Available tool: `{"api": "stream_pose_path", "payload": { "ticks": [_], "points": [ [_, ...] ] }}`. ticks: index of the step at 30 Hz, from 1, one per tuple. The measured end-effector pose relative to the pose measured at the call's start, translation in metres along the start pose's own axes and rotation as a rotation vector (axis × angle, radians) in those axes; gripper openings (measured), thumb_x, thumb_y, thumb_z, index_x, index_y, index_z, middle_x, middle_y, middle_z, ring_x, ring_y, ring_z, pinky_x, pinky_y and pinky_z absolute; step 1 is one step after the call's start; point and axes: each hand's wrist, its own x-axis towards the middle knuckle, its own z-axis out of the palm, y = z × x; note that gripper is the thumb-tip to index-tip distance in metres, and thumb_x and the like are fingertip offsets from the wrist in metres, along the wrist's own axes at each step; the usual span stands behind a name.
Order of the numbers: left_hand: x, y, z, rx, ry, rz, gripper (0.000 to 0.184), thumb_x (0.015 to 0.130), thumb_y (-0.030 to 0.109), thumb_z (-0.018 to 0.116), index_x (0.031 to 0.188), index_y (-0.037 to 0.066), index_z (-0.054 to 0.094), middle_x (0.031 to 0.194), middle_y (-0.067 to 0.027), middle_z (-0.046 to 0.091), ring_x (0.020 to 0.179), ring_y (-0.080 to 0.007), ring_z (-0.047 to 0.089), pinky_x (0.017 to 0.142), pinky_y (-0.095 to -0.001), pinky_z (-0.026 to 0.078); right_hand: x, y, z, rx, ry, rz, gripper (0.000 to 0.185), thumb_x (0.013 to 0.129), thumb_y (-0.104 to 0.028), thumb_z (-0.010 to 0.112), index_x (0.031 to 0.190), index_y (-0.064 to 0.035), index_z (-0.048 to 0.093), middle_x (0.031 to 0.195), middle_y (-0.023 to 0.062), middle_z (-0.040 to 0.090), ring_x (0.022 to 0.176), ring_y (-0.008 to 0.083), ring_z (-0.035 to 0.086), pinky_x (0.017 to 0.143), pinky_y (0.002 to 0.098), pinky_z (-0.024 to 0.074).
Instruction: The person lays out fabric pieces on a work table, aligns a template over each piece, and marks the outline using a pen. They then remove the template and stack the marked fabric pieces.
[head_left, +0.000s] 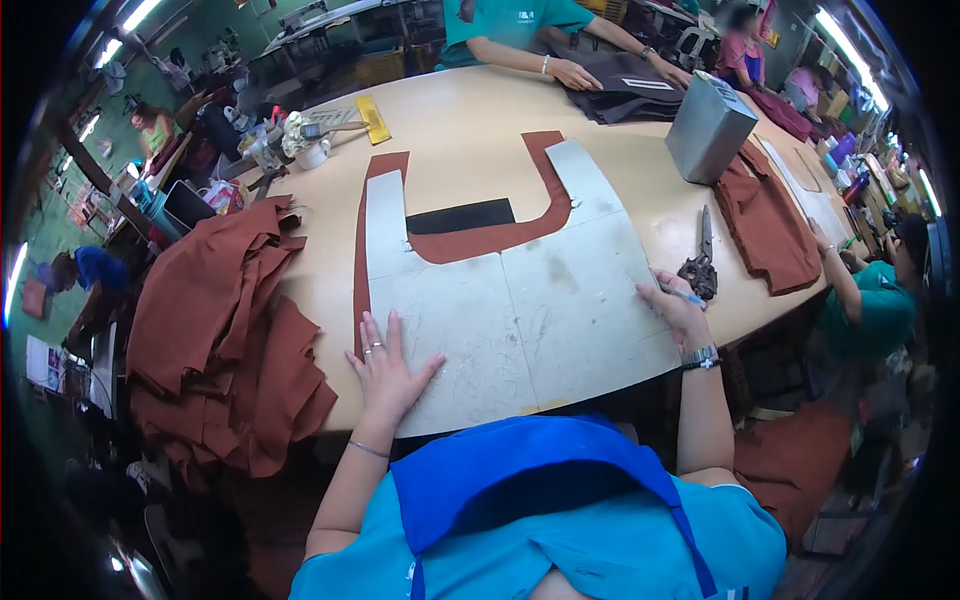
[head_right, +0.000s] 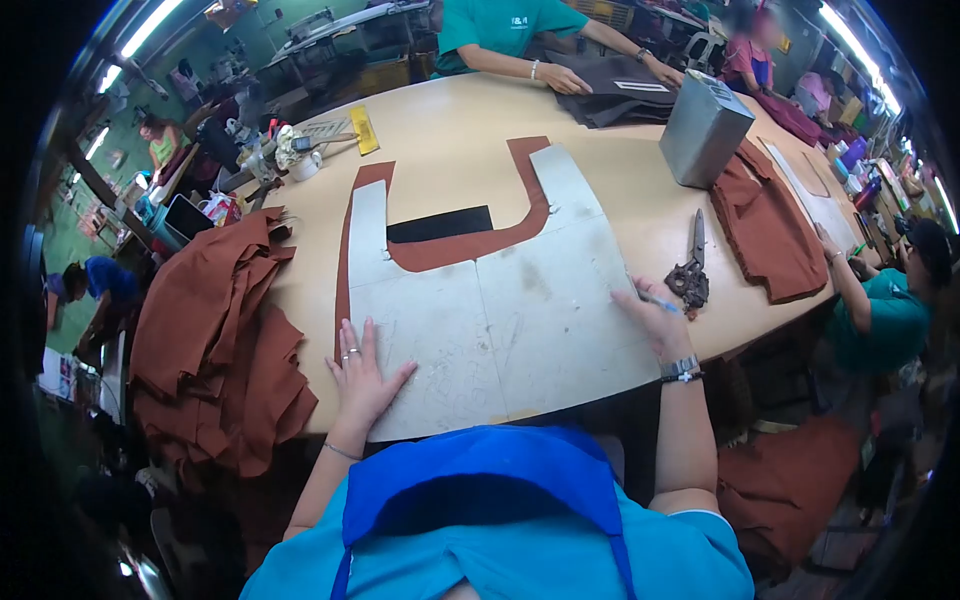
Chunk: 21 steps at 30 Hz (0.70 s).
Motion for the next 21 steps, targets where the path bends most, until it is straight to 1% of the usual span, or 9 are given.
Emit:
{"api": "stream_pose_path", "payload": {
  "ticks": [3,5,7,8,9,11,14,18,21],
  "points": [
    [0.002,-0.005,0.006,-0.145,0.049,-0.02,0.101,0.085,0.073,0.047,0.156,0.014,0.007,0.16,-0.0219,0.008,0.149,-0.0349,0.009,0.11,-0.0696,0.002,-0.021,-0.006,0.004,-0.366,0.086,-0.303,0.043,0.085,-0.015,0.073,0.12,0.004,0.059,0.111,0.0097,0.067,0.103,0.0156,0.06,0.09,0.0284,0.0473],
    [0.007,-0.013,0.005,-0.311,0.043,-0.074,0.1,0.086,0.074,0.043,0.156,0.013,0.006,0.159,-0.0218,0.014,0.149,-0.0325,0.011,0.11,-0.0707,0.002,-0.023,0.001,-0.02,-0.694,0.349,-0.559,0.04,0.086,-0.016,0.071,0.12,0.0025,0.059,0.11,0.0082,0.066,0.102,0.0156,0.059,0.088,0.0295,0.0474],
    [0.007,-0.016,0.0,-0.333,0.032,-0.071,0.097,0.089,0.073,0.04,0.156,0.012,0.006,0.159,-0.0205,0.018,0.149,-0.0327,0.014,0.11,-0.0704,0.001,-0.042,-0.013,-0.032,-0.452,0.456,-0.575,0.032,0.09,-0.014,0.066,0.117,0.0022,0.06,0.106,0.0073,0.063,0.097,0.0157,0.058,0.088,0.0297,0.0461],
    [0.008,-0.017,-0.003,-0.342,0.023,-0.063,0.095,0.09,0.072,0.039,0.156,0.012,0.006,0.158,-0.0199,0.02,0.148,-0.0328,0.015,0.11,-0.0702,0.001,-0.05,-0.028,-0.039,-0.259,0.351,-0.613,0.027,0.092,-0.013,0.065,0.114,0.0016,0.06,0.106,0.0069,0.063,0.098,0.0155,0.057,0.087,0.0302,0.0458],
    [0.008,-0.019,-0.005,-0.322,0.077,-0.048,0.091,0.091,0.069,0.041,0.155,0.01,0.017,0.154,-0.0205,0.03,0.144,-0.0337,0.026,0.111,-0.0678,0.008,-0.042,-0.016,-0.073,-0.388,0.513,-0.696,0.027,0.093,-0.014,0.065,0.116,0.0003,0.06,0.106,0.0063,0.063,0.097,0.015,0.057,0.086,0.0303,0.0456],
    [0.022,-0.027,-0.016,-0.256,0.094,-0.07,0.086,0.091,0.067,0.044,0.151,0.008,0.027,0.15,-0.0205,0.035,0.139,-0.0345,0.033,0.11,-0.0641,0.015,-0.037,-0.013,-0.108,0.023,0.512,-0.683,0.035,0.094,-0.018,0.066,0.123,-0.0014,0.057,0.117,0.008,0.063,0.102,0.017,0.058,0.089,0.0319,0.0459],
    [0.044,-0.033,-0.008,-0.093,0.266,-0.169,0.081,0.088,0.063,0.052,0.142,0.004,0.043,0.135,-0.0188,0.048,0.127,-0.0338,0.044,0.105,-0.0527,0.029,-0.025,-0.011,-0.133,0.19,0.713,-0.662,0.039,0.093,-0.017,0.067,0.126,-0.0002,0.055,0.124,0.0105,0.06,0.109,0.0192,0.056,0.094,0.0335,0.0455],
    [0.062,-0.034,0.003,0.033,0.348,-0.226,0.077,0.081,0.062,0.063,0.133,0.007,0.053,0.126,-0.0139,0.054,0.122,-0.0305,0.047,0.104,-0.0471,0.035,0.002,0.014,-0.152,-0.606,1.306,-1.051,0.049,0.094,-0.015,0.065,0.137,0.0006,0.045,0.138,0.0161,0.05,0.126,0.0261,0.049,0.104,0.0364,0.0406],
    [0.061,-0.031,0.001,-0.118,0.364,-0.23,0.06,0.079,0.053,0.071,0.122,0.012,0.062,0.126,-0.0104,0.054,0.121,-0.0282,0.048,0.102,-0.0447,0.039,0.007,0.016,-0.086,-0.537,1.054,-0.882,0.05,0.095,-0.011,0.062,0.139,-0.0006,0.043,0.142,0.0137,0.047,0.131,0.0256,0.045,0.109,0.0396,0.0343]
  ]
}}
